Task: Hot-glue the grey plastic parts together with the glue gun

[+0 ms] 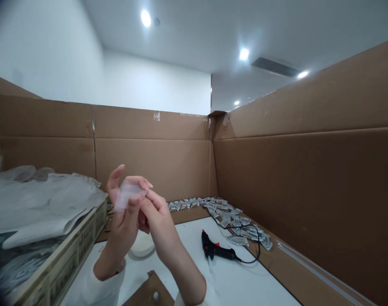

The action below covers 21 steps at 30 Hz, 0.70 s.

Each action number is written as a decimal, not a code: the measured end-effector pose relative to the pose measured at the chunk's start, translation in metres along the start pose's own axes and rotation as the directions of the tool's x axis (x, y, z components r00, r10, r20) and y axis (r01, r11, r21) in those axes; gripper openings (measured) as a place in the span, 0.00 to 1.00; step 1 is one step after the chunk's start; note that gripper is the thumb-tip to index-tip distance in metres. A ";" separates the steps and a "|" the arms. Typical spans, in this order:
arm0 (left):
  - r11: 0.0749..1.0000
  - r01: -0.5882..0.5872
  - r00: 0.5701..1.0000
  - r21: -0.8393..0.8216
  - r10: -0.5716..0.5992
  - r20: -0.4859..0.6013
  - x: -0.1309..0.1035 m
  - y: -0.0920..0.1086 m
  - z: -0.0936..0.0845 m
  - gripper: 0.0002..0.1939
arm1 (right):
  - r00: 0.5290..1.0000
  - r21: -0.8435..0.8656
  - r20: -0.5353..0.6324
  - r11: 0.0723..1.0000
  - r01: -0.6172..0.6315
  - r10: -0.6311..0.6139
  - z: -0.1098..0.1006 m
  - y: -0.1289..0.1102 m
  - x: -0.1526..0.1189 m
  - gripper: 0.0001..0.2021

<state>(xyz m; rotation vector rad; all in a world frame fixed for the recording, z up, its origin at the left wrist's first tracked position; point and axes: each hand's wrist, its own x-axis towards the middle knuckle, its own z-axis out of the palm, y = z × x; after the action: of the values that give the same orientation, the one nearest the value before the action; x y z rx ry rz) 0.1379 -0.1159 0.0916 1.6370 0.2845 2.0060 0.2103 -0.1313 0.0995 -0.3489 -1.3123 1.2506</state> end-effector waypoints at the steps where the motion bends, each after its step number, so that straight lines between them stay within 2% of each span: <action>1: 1.000 -0.018 1.000 -0.006 0.018 -0.009 0.000 0.000 0.000 0.22 | 1.000 -0.005 0.023 1.000 0.004 -0.004 -0.001 -0.001 0.000 0.14; 4: 1.000 -0.023 1.000 -0.018 0.023 -0.021 -0.001 -0.001 0.000 0.18 | 0.993 -0.017 0.117 1.000 0.001 0.001 -0.005 -0.003 0.000 0.11; 6: 1.000 -0.002 1.000 -0.018 0.002 -0.026 -0.002 -0.001 0.000 0.20 | 0.983 -0.035 0.181 0.999 -0.005 0.011 -0.010 -0.004 0.000 0.11; 8: 1.000 0.005 0.999 -0.030 -0.006 -0.044 -0.004 -0.001 0.002 0.21 | 0.972 -0.153 0.232 0.988 0.006 0.030 -0.016 -0.007 -0.002 0.13; 9: 0.999 0.003 0.999 -0.047 -0.006 -0.053 -0.004 -0.001 0.003 0.21 | 0.967 -0.276 0.251 0.960 0.036 0.036 -0.020 -0.009 -0.003 0.15; 10: 0.998 0.005 0.998 -0.070 -0.009 -0.060 -0.003 0.000 0.004 0.20 | 0.967 -0.429 0.252 0.899 0.088 0.026 -0.023 -0.013 -0.005 0.16; 11: 0.996 0.018 0.998 -0.092 -0.023 -0.055 -0.002 0.000 0.005 0.19 | 0.973 -0.585 0.232 0.797 0.154 -0.018 -0.026 -0.016 -0.007 0.17; 13: 0.989 0.094 0.995 -0.113 -0.098 -0.027 0.001 0.002 0.007 0.19 | 0.959 -0.808 0.186 0.522 0.273 -0.215 -0.032 -0.025 -0.011 0.16; 15: 0.968 0.233 0.972 -0.097 -0.234 0.003 0.004 0.005 0.007 0.20 | 0.886 -0.900 0.218 0.266 0.344 -0.409 -0.037 -0.034 -0.015 0.12; 16: 0.947 0.307 0.952 -0.090 -0.307 0.018 0.005 0.006 0.008 0.21 | 0.855 -0.914 0.270 0.161 0.372 -0.442 -0.039 -0.037 -0.017 0.16; 18: 0.900 0.421 0.907 -0.111 -0.417 0.063 0.005 0.008 0.009 0.22 | 0.832 -0.907 0.390 -0.007 0.421 -0.394 -0.041 -0.043 -0.020 0.29; 19: 0.880 0.456 0.890 -0.136 -0.446 0.097 0.005 0.008 0.010 0.22 | 0.834 -0.898 0.429 -0.060 0.437 -0.347 -0.042 -0.044 -0.020 0.32; 21: 0.847 0.494 0.868 -0.196 -0.467 0.172 0.003 0.007 0.012 0.23 | 0.840 -0.885 0.464 -0.104 0.454 -0.282 -0.044 -0.044 -0.020 0.30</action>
<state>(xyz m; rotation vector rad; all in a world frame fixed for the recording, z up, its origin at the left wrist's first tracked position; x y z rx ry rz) 0.1474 -0.1218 0.1007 1.3619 0.3599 1.4938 0.2735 -0.1454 0.1103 -0.8211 -2.0870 -0.4731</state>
